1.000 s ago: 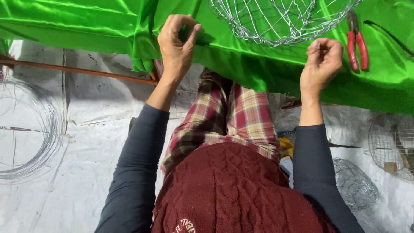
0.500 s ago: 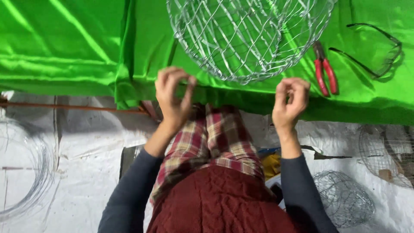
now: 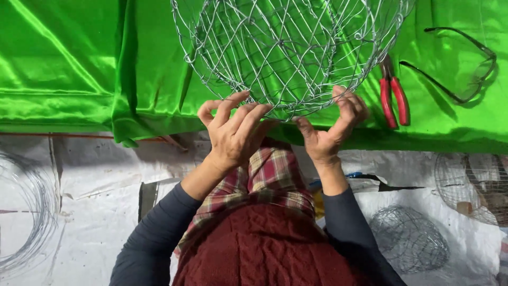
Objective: Inspecting and manually adjusting the connections of a wire mesh basket structure
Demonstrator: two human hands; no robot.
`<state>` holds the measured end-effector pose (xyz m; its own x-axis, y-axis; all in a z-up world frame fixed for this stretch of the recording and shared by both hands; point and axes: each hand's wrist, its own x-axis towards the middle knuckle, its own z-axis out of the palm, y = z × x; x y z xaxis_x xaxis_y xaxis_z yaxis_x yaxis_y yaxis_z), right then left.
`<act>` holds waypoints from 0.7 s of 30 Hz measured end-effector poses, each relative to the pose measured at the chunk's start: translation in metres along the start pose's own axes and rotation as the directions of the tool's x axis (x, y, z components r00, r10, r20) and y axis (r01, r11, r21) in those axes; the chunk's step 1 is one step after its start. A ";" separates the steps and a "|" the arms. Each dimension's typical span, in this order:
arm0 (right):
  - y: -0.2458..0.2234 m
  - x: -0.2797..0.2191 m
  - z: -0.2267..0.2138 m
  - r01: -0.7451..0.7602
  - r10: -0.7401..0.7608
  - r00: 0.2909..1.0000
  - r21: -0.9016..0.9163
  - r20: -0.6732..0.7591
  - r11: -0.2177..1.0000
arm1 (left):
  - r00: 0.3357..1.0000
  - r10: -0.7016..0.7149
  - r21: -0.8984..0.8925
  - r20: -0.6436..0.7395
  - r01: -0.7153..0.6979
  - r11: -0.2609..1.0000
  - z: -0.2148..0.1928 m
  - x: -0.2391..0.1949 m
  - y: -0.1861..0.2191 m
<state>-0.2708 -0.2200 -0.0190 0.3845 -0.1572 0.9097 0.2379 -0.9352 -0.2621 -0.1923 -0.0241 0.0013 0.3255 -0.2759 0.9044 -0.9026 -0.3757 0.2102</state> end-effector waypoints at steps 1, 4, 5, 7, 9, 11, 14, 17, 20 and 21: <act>-0.005 0.003 0.000 -0.014 0.014 1.000 -0.009 0.003 1.000 | 1.000 0.001 0.000 0.026 -0.001 1.000 -0.001 0.000 0.000; -0.002 0.001 0.003 -0.028 0.029 1.000 -0.066 0.012 0.997 | 0.999 -0.034 -0.020 0.027 0.035 0.999 -0.003 0.004 0.003; -0.002 -0.001 0.004 -0.030 0.031 0.999 -0.065 0.016 0.997 | 0.999 -0.038 -0.019 0.030 0.038 0.999 -0.003 0.005 0.004; -0.001 -0.007 0.006 -0.117 0.118 0.992 -0.015 0.043 0.993 | 0.998 -0.067 -0.055 0.010 0.067 0.996 -0.003 0.008 0.006; -0.002 -0.006 0.005 -0.131 0.131 0.991 0.010 0.042 0.991 | 0.997 -0.079 -0.080 0.007 0.079 0.994 -0.005 0.011 0.008; -0.001 -0.007 0.007 -0.144 0.142 0.989 0.034 0.036 0.989 | 0.996 -0.088 -0.106 0.002 0.087 0.991 -0.004 0.010 0.007; 0.002 -0.013 0.011 -0.211 0.215 0.977 0.124 -0.014 0.970 | 0.994 -0.108 -0.077 -0.021 0.106 0.991 0.004 0.004 0.007; 0.004 -0.017 0.015 -0.232 0.243 0.969 0.166 -0.045 0.958 | 0.986 -0.161 -0.066 -0.037 0.159 0.985 0.007 0.001 0.011; 0.004 -0.018 0.017 -0.255 0.268 0.961 0.171 -0.060 0.952 | 0.977 -0.206 -0.072 -0.052 0.202 0.977 0.009 0.001 0.013; 0.004 -0.018 0.018 -0.263 0.277 0.959 0.169 -0.064 0.950 | 0.975 -0.215 -0.078 -0.060 0.210 0.975 0.011 0.001 0.014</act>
<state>-0.2610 -0.2153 -0.0425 0.3770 -0.4299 0.8204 0.2753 -0.7937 -0.5424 -0.2017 -0.0391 0.0009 0.4942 -0.1349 0.8588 -0.8333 -0.3551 0.4238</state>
